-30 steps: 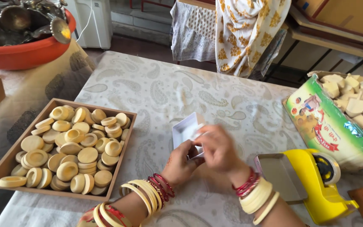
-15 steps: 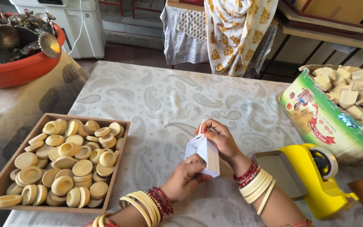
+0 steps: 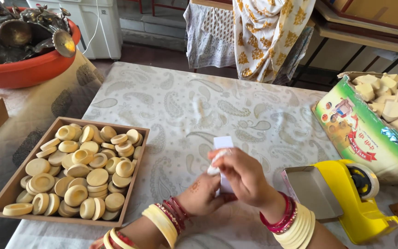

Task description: Packaging small circular items into cardboard boxes and sealing them with tape.

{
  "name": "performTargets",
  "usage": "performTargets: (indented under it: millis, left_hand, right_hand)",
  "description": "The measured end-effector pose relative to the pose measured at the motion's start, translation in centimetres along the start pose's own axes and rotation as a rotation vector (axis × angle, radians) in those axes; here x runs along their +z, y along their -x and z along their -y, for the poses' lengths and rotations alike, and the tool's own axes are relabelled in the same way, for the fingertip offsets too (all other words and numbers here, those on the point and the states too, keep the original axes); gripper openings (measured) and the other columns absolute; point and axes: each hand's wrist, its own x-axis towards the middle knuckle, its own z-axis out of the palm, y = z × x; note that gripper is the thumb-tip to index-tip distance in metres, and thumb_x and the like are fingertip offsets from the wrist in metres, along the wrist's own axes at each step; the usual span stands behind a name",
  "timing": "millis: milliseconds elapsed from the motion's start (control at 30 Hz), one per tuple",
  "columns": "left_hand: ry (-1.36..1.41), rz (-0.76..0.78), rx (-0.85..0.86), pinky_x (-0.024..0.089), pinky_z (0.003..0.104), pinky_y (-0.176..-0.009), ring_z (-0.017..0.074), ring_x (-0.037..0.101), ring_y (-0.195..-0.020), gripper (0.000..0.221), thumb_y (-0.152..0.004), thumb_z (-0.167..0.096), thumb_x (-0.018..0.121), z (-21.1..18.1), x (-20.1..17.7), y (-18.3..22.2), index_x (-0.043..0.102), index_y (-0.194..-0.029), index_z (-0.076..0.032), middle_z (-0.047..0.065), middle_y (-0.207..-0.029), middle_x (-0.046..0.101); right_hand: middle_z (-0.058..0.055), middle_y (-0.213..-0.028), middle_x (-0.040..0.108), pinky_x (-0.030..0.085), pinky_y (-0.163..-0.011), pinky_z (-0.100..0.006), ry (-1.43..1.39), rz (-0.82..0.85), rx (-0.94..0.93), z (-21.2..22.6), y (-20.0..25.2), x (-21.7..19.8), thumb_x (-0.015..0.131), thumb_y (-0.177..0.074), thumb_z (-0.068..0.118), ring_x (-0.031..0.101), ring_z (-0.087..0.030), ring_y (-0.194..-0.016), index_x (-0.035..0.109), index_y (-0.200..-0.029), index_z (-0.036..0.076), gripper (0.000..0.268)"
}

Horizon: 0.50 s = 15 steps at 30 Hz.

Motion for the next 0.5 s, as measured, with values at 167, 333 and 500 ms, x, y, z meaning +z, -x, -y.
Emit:
performTargets:
  millis: [167,333,500]
  left_hand:
    - [-0.539,-0.084,0.336,0.051,0.047,-0.089,0.0387,0.061,-0.105,0.028,-0.079,-0.008,0.08,1.1,-1.0,-0.3,0.067,-0.104,-0.007,0.015,-0.115,0.064]
    - [-0.469,-0.019,0.255,0.055,0.04,-0.084,0.0328,0.063,-0.099,0.022,-0.084,-0.005,0.077,3.2,-0.3,-0.1,0.066,-0.104,-0.007,0.013,-0.107,0.061]
    - [-0.525,0.015,0.276,0.055,0.041,-0.085,0.0333,0.064,-0.101,0.026,-0.084,-0.005,0.077,1.9,-0.9,0.1,0.069,-0.108,-0.011,0.011,-0.108,0.061]
  right_hand:
    - [-0.01,-0.12,0.077,0.035,-0.106,-0.049,0.298,0.07,0.253,-2.1,0.0,-0.1,0.06,-0.099,0.007,0.057,-0.039,-0.134,0.066,-0.098,0.007,0.006]
    - [-0.015,-0.12,0.071,0.041,-0.115,-0.043,-0.226,-0.227,0.578,-6.0,2.7,-0.8,0.051,-0.108,0.011,0.063,-0.027,-0.126,0.064,-0.108,0.002,0.016]
    - [-0.024,-0.117,0.071,0.055,-0.093,-0.044,-1.126,-0.498,0.914,-6.0,2.8,-1.2,0.048,-0.107,0.017,0.068,-0.029,-0.102,0.062,-0.109,0.003,0.02]
